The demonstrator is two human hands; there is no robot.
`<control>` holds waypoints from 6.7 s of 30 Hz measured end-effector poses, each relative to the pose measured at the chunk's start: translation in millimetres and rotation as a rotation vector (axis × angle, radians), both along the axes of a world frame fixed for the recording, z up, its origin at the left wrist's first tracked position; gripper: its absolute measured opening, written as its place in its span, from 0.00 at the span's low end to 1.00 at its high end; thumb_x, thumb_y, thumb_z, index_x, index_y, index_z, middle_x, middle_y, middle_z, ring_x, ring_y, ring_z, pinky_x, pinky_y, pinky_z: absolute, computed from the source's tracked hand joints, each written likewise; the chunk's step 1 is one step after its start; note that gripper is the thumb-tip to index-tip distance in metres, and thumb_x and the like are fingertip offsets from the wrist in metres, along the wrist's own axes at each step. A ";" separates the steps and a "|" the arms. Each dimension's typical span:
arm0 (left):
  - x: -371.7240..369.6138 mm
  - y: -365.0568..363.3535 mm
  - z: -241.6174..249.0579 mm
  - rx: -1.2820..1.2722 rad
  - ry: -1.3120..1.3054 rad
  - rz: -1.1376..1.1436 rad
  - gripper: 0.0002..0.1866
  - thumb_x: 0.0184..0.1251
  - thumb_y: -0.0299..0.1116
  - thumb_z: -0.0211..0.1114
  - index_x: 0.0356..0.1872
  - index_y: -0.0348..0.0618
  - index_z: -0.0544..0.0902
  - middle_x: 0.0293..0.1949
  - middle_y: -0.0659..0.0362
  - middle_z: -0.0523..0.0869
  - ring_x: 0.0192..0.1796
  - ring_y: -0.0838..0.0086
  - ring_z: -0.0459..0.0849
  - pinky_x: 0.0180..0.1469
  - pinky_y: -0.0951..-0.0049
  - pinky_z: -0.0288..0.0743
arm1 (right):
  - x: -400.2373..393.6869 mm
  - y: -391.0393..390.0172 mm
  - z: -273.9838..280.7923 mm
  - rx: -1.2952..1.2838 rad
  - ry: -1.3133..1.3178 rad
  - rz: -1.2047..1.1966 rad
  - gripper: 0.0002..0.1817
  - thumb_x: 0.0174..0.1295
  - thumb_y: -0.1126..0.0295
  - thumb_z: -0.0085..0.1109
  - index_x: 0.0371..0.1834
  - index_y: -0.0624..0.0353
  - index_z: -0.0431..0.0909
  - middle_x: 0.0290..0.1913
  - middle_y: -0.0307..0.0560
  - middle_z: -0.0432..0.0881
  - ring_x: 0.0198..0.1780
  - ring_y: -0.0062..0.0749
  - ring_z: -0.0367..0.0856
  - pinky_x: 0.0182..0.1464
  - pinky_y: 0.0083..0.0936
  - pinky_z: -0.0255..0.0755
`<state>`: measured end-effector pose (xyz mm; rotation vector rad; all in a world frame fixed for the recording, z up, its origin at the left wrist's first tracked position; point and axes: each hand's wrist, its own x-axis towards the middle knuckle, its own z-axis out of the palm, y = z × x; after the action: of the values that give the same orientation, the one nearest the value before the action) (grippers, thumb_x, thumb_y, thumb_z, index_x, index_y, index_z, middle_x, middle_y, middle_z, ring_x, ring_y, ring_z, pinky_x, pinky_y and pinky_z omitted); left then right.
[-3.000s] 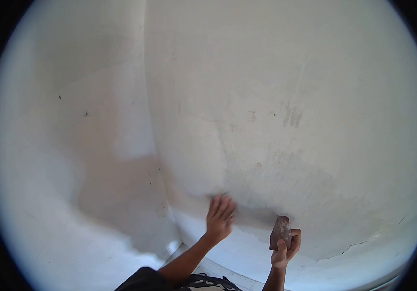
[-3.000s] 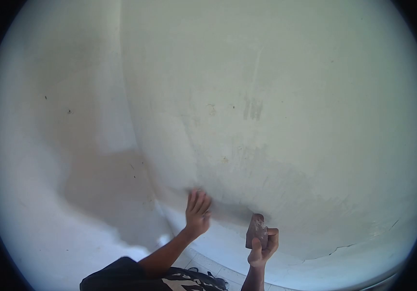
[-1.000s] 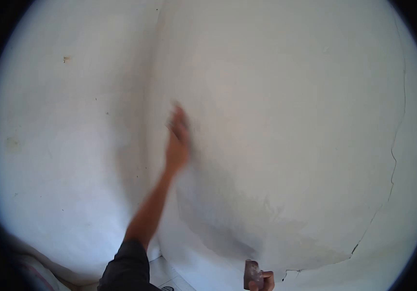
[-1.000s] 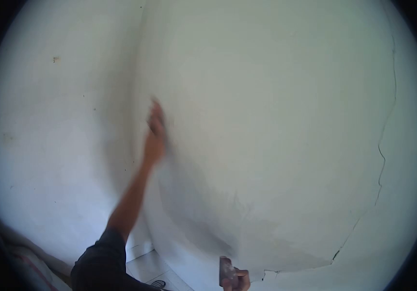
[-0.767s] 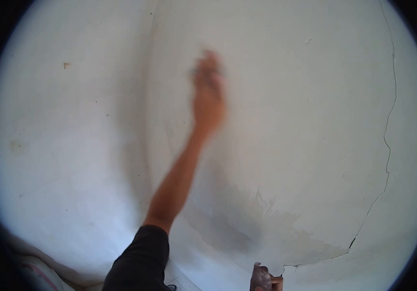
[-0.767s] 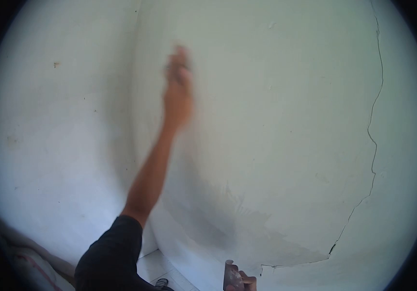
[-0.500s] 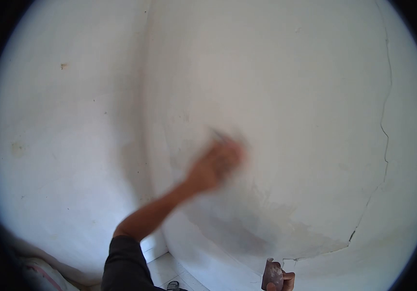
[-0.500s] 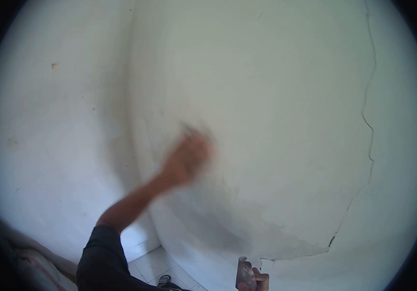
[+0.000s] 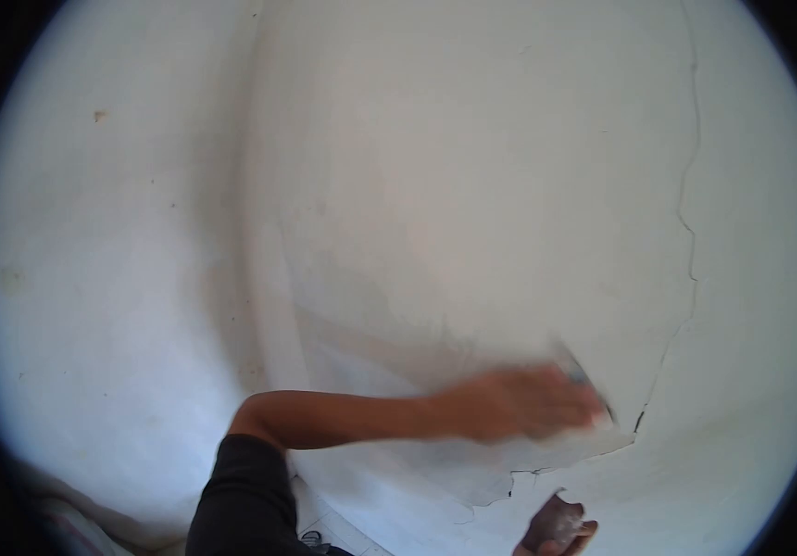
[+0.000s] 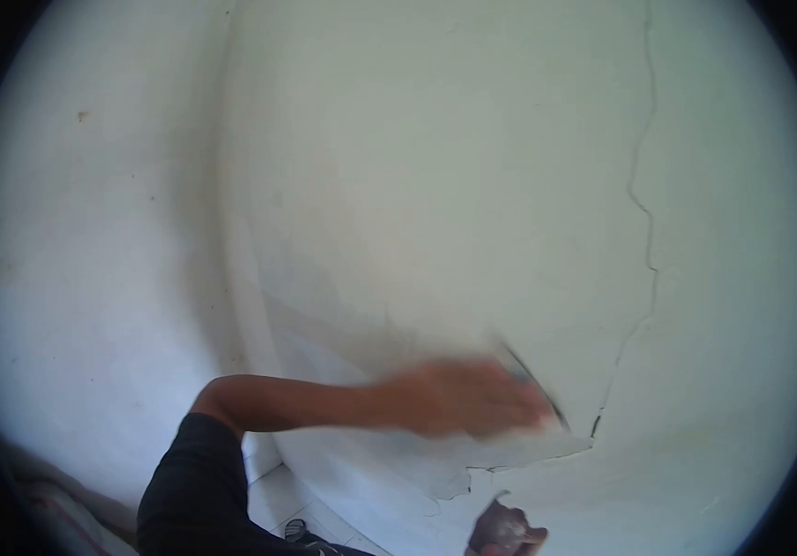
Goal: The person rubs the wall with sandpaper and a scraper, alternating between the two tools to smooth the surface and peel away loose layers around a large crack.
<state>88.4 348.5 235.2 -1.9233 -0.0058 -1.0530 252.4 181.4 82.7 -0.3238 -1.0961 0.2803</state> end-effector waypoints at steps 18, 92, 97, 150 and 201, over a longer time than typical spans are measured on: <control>-81.8 15.0 18.5 -0.199 0.211 0.271 0.32 0.73 0.32 0.54 0.78 0.55 0.66 0.80 0.64 0.65 0.80 0.69 0.64 0.83 0.62 0.53 | 82.2 -43.6 24.7 0.158 -0.124 -0.399 0.16 0.67 0.67 0.51 0.54 0.62 0.71 0.52 0.69 0.79 0.59 0.58 0.76 0.68 0.68 0.67; -297.9 125.5 148.1 -0.463 -0.713 0.143 0.26 0.85 0.44 0.41 0.73 0.43 0.72 0.72 0.49 0.75 0.74 0.56 0.71 0.77 0.61 0.62 | -52.7 -167.6 -32.6 -0.752 0.113 -0.628 0.14 0.58 0.62 0.59 0.37 0.58 0.66 0.32 0.37 0.67 0.35 0.21 0.62 0.37 0.22 0.60; -235.7 128.6 228.8 -0.345 -0.912 -0.067 0.29 0.87 0.49 0.36 0.71 0.40 0.74 0.72 0.47 0.74 0.77 0.52 0.65 0.78 0.56 0.58 | -54.4 -145.4 -24.2 -0.640 0.227 -0.564 0.13 0.55 0.66 0.58 0.38 0.58 0.68 0.34 0.38 0.69 0.37 0.20 0.64 0.40 0.22 0.62; 25.9 -27.9 21.8 -0.523 -0.520 0.107 0.24 0.81 0.35 0.51 0.75 0.54 0.73 0.76 0.65 0.72 0.83 0.57 0.57 0.80 0.34 0.25 | -34.8 -145.2 -14.9 -0.582 0.237 -0.184 0.16 0.57 0.67 0.65 0.40 0.59 0.68 0.36 0.39 0.76 0.38 0.19 0.71 0.43 0.19 0.68; 68.6 -22.3 94.6 -0.308 -0.696 -0.157 0.24 0.83 0.30 0.47 0.75 0.36 0.66 0.77 0.45 0.66 0.80 0.46 0.59 0.78 0.53 0.62 | 6.6 -156.0 -45.5 -0.635 0.194 0.032 0.13 0.59 0.72 0.62 0.43 0.59 0.69 0.37 0.39 0.78 0.39 0.19 0.72 0.45 0.19 0.68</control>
<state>157.0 326.2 329.9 -1.7388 -0.4349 -1.8704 259.0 25.4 37.3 -0.8257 -0.7994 0.6758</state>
